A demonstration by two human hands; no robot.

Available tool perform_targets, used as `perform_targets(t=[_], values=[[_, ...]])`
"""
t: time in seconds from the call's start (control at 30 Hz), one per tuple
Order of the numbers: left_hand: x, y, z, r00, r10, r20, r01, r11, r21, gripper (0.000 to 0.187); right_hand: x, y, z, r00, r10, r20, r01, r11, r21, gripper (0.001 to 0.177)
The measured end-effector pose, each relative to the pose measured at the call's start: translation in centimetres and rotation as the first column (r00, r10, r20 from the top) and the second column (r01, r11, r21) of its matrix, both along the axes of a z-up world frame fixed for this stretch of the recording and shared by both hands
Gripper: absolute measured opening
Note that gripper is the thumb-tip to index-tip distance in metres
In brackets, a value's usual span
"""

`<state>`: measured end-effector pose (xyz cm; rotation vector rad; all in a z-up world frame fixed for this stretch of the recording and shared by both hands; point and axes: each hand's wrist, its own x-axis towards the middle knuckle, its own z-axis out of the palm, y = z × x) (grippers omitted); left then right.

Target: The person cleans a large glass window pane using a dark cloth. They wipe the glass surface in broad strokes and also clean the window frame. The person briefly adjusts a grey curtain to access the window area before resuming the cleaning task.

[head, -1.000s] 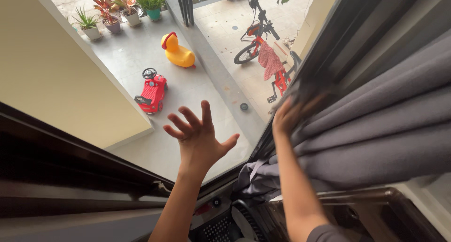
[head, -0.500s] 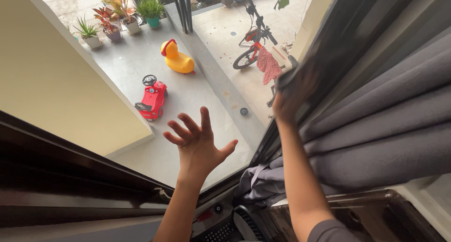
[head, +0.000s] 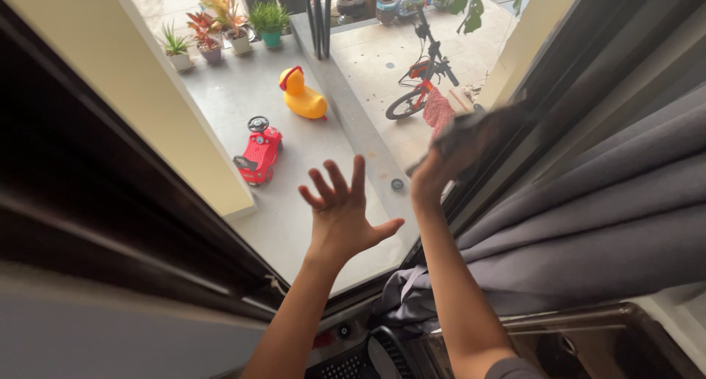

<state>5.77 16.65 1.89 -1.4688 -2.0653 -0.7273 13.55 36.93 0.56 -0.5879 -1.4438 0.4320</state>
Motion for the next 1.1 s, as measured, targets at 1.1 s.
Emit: perform_targets(t=[1.1], values=[[-4.2, -14.3, -0.2, 0.921, 0.117, 0.370, -0.105, 0.993, -0.053, 0.149, -4.5, -10.2, -9.0, 0.754, -0.208, 0.623, -0.217, 0.816, 0.535, 0.046]])
